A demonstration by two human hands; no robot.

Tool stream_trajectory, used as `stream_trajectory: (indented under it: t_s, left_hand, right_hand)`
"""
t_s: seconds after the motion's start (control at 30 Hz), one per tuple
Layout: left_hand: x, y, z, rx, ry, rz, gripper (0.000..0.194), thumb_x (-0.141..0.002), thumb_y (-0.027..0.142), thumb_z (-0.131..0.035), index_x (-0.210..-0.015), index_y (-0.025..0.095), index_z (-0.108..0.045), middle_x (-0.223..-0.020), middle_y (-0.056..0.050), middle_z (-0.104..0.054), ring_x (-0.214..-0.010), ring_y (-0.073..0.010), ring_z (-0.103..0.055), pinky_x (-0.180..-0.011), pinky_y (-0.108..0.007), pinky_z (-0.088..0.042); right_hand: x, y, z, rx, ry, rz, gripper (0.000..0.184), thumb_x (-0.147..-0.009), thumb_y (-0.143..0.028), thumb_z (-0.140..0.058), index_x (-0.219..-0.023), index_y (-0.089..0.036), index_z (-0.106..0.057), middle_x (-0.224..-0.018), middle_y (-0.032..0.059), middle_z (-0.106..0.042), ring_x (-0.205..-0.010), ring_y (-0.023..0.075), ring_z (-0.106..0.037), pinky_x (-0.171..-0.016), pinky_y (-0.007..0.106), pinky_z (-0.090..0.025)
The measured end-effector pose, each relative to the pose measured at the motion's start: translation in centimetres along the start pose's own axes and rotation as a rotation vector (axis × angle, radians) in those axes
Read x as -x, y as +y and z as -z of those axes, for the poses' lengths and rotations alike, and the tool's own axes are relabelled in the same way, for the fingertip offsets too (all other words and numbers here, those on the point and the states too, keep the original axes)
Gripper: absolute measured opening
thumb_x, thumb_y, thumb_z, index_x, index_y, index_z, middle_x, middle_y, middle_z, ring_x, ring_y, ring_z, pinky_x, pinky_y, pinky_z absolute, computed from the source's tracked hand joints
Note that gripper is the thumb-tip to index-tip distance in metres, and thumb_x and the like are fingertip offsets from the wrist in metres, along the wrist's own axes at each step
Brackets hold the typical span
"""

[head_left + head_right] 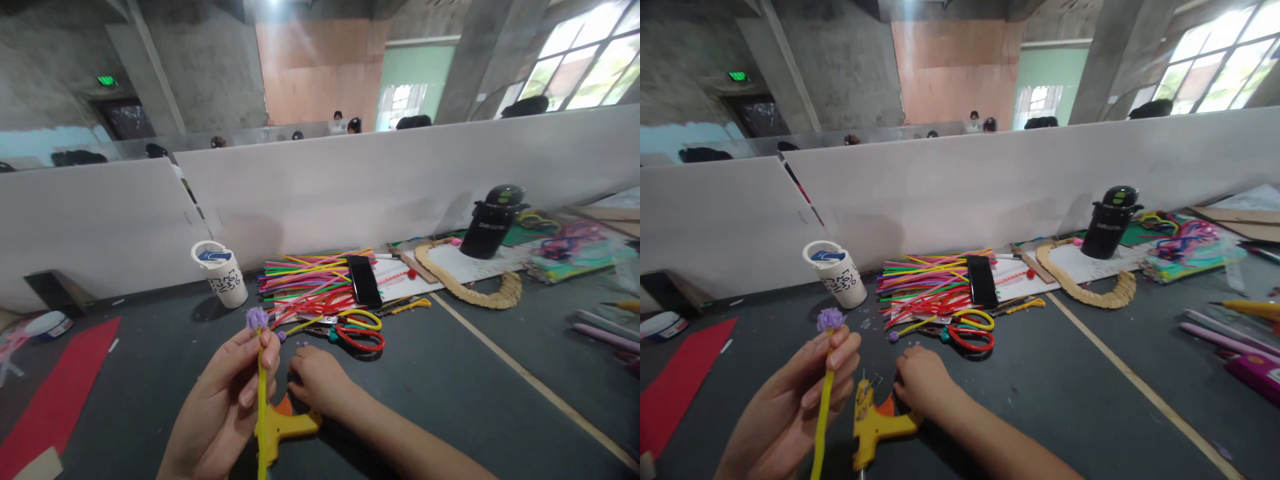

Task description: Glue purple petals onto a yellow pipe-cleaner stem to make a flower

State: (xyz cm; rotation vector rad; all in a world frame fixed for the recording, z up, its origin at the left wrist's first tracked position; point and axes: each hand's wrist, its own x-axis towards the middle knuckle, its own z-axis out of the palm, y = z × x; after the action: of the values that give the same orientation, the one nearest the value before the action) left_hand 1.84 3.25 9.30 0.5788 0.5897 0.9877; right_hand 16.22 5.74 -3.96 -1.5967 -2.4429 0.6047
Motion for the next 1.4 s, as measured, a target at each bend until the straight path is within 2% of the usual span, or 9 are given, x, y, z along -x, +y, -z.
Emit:
stream_trajectory:
  t_s: [0.27,0.4,0.5,0.63,0.8,0.83,0.9,1.0,1.4]
  left_hand:
    - [0.0,-0.2,0.1,0.003,-0.012,0.012,0.016,-0.069,0.019,-0.083,-0.068,0.011,-0.069,-0.06,0.004,-0.058,-0.038,0.0025,-0.037,-0.038,-0.008,-0.038]
    - [0.0,-0.1,0.1,-0.001,0.0,0.017,0.014,-0.068,0.018,-0.083,-0.068,0.011,-0.071,-0.06,0.004,-0.059,-0.038,0.0023,-0.037,-0.04,-0.009,-0.039]
    - [-0.1,-0.2,0.0,-0.014,0.0,0.016,0.014,-0.069,0.019,-0.083,-0.067,0.012,-0.071,-0.06,0.004,-0.059,-0.038,0.0024,-0.035,-0.04,-0.008,-0.039]
    - [-0.6,-0.6,-0.3,-0.051,0.025,0.027,0.016,-0.068,0.02,-0.083,-0.066,0.011,-0.07,-0.06,0.004,-0.059,-0.04,0.0016,-0.034,-0.039,-0.008,-0.037]
    - [-1.1,-2.0,-0.8,-0.146,0.067,0.03,0.008,-0.072,0.018,-0.078,-0.075,0.012,-0.074,-0.068,0.001,-0.064,-0.052,-0.0042,-0.05,-0.044,-0.011,-0.042]
    - [-1.1,-2.3,-0.9,-0.161,0.066,0.017,0.007,-0.072,0.016,-0.077,-0.078,0.012,-0.075,-0.073,-0.002,-0.067,-0.06,-0.0068,-0.056,-0.057,-0.014,-0.05]
    - [-1.0,-2.9,-1.1,-0.2,0.054,-0.003,0.01,-0.072,0.015,-0.077,-0.081,0.012,-0.076,-0.076,-0.004,-0.071,-0.069,-0.0106,-0.061,-0.068,-0.018,-0.052]
    - [-0.9,-3.4,-1.4,-0.286,0.069,-0.047,0.01,-0.072,0.018,-0.078,-0.081,0.016,-0.077,-0.073,-0.002,-0.072,-0.066,-0.0118,-0.062,-0.064,-0.019,-0.052]
    - [-1.4,-3.5,-1.8,-0.306,0.053,-0.075,0.01,-0.074,0.014,-0.074,-0.082,0.019,-0.079,-0.073,-0.002,-0.073,-0.071,-0.0147,-0.064,-0.073,-0.022,-0.05]
  right_hand:
    - [-0.5,-0.3,-0.6,-0.152,0.056,-0.011,0.029,-0.095,-0.031,-0.058,-0.121,-0.016,-0.058,-0.121,0.0089,-0.06,-0.102,0.0228,-0.063,-0.085,0.043,-0.054]
    - [0.4,-0.1,2.7,-0.398,0.19,-0.044,0.022,-0.095,-0.029,-0.059,-0.112,-0.015,-0.061,-0.109,0.0064,-0.065,-0.091,0.0194,-0.065,-0.079,0.039,-0.056]
    - [1.9,-0.4,6.1,-0.611,0.312,-0.024,0.005,-0.088,-0.014,-0.061,-0.09,-0.014,-0.066,-0.084,0.0014,-0.066,-0.081,0.0159,-0.064,-0.074,0.03,-0.053]
    - [4.5,-1.0,9.6,-0.894,0.35,0.067,0.01,-0.081,-0.013,-0.06,-0.082,-0.018,-0.069,-0.077,-0.0008,-0.065,-0.072,0.0131,-0.064,-0.068,0.025,-0.052]
    - [6.2,-1.8,10.7,-1.127,0.357,0.115,0.016,-0.082,-0.024,-0.057,-0.096,-0.02,-0.064,-0.076,-0.0015,-0.066,-0.066,0.0117,-0.066,-0.064,0.025,-0.054]
    - [6.3,-2.0,10.7,-1.154,0.378,0.115,0.016,-0.082,-0.023,-0.057,-0.097,-0.021,-0.062,-0.075,-0.0021,-0.066,-0.064,0.0111,-0.065,-0.063,0.025,-0.054]
    - [6.4,-2.3,10.6,-1.166,0.445,0.107,0.012,-0.082,-0.02,-0.057,-0.093,-0.021,-0.057,-0.071,-0.0039,-0.064,-0.061,0.0101,-0.062,-0.059,0.022,-0.051]
    - [6.5,-2.6,10.5,-1.07,0.531,0.091,0.009,-0.082,-0.016,-0.056,-0.087,-0.022,-0.053,-0.066,-0.0061,-0.058,-0.058,0.0098,-0.058,-0.056,0.021,-0.048]
    - [6.4,-3.1,10.1,-0.878,0.574,0.108,0.011,-0.084,-0.011,-0.05,-0.086,-0.021,-0.053,-0.073,-0.0042,-0.056,-0.065,0.0107,-0.054,-0.061,0.023,-0.044]
